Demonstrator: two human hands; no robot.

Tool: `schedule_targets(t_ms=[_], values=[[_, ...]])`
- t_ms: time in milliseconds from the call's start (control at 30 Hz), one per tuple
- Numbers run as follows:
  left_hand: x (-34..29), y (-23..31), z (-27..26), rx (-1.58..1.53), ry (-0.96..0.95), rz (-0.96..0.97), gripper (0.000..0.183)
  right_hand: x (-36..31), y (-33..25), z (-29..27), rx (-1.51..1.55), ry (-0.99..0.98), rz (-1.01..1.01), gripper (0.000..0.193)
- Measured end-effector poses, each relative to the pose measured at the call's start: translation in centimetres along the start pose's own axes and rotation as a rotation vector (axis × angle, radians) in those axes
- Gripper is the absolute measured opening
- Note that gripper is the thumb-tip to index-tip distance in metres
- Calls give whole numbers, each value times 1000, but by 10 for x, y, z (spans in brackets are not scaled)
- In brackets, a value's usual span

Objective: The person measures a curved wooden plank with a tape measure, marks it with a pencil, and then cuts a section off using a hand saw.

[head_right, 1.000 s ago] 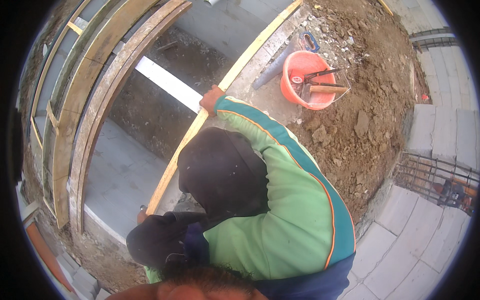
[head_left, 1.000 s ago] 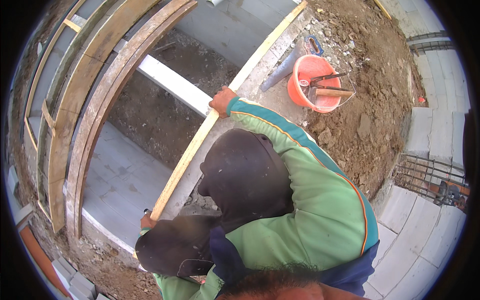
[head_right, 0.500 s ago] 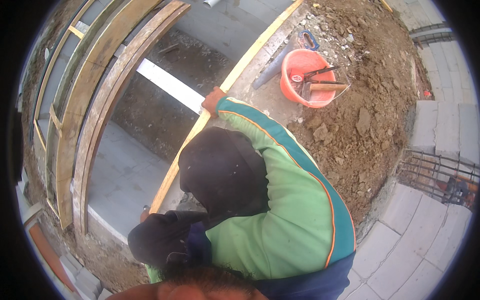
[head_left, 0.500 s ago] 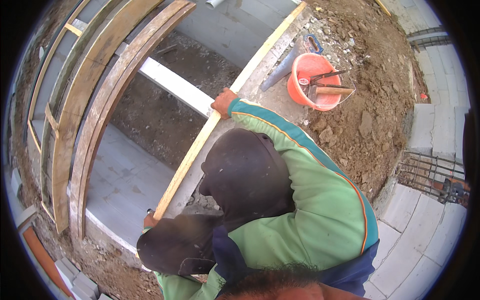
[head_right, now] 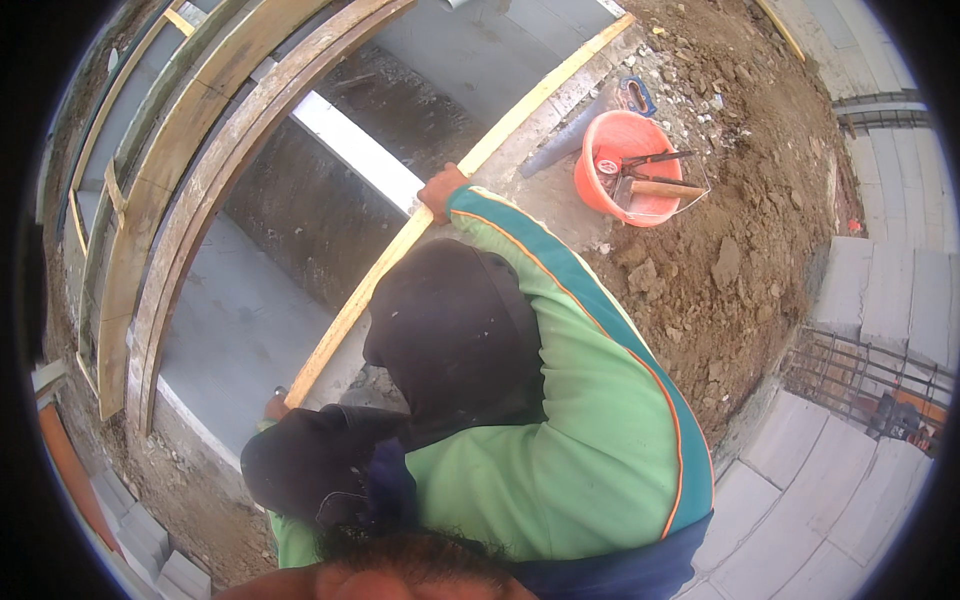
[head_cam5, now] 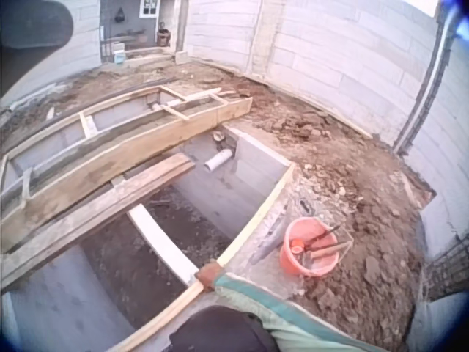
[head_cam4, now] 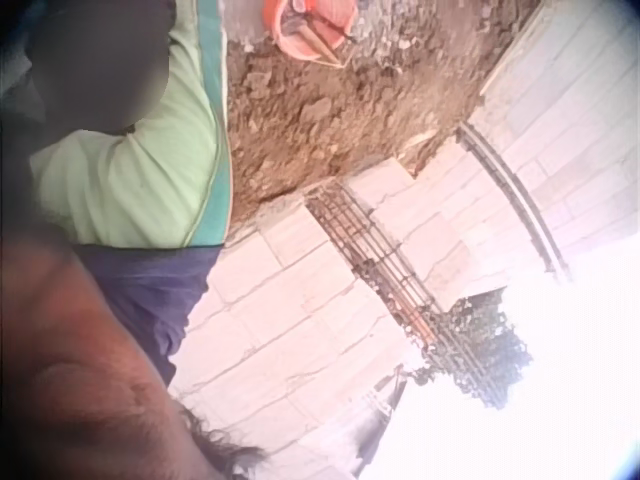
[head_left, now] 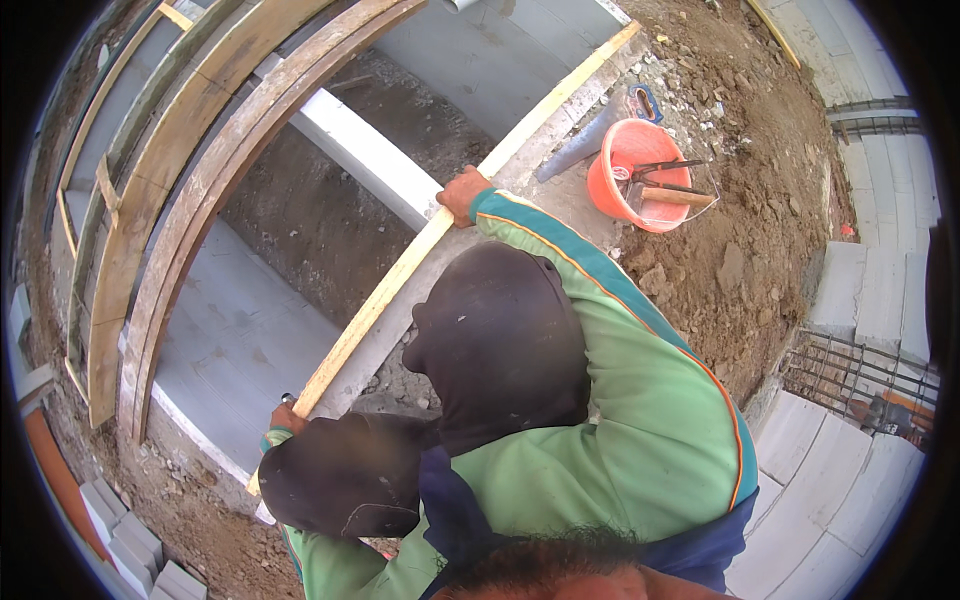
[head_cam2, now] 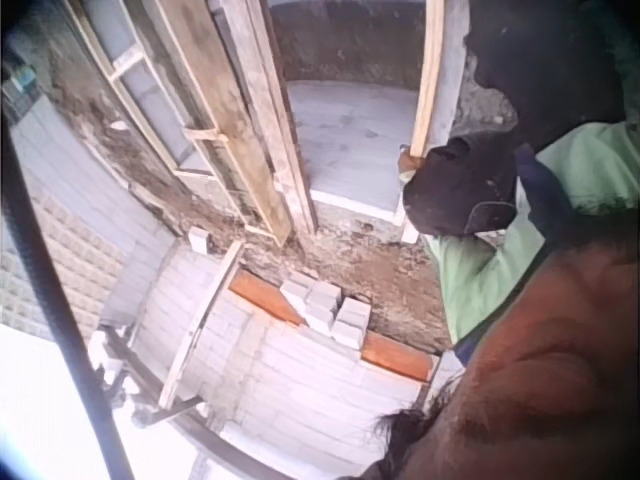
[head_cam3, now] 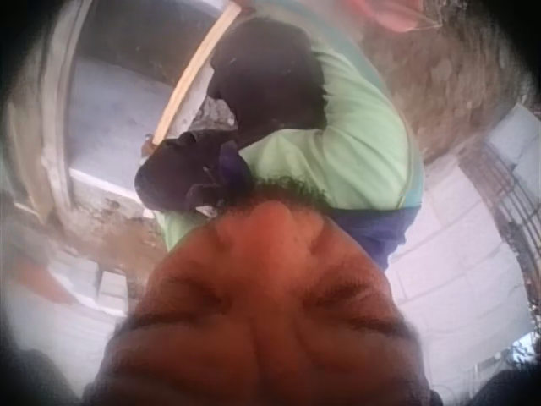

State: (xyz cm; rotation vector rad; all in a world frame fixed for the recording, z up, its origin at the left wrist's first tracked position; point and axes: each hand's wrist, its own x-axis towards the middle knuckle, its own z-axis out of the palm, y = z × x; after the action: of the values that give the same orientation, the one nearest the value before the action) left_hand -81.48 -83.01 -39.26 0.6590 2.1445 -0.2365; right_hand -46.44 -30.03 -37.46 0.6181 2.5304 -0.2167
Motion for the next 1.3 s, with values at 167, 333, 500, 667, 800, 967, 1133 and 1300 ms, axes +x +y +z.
schedule_targets(t_ms=[167,333,500,667,800,967,1133,1300], values=[[-5,9,-7,149,15,5,59,6,-2,0,-65,41,-26,30],[-5,26,-27,125,-123,-116,66,5,3,5,-45,5,0,35],[-5,27,-20,81,-124,-71,63,10,-7,-10,-90,-114,35,40],[-34,23,-15,29,-95,-35,62,20,-16,-17,-142,-57,-53,43],[4,29,-20,28,15,70,42,7,25,7,-48,-52,-11,41],[-10,11,1,64,109,-1,45,12,4,-5,-23,-85,-34,43],[-7,8,22,97,43,-84,57,20,7,6,12,-67,-57,41],[4,19,12,91,15,-66,67,13,14,7,-19,-23,-64,43]])
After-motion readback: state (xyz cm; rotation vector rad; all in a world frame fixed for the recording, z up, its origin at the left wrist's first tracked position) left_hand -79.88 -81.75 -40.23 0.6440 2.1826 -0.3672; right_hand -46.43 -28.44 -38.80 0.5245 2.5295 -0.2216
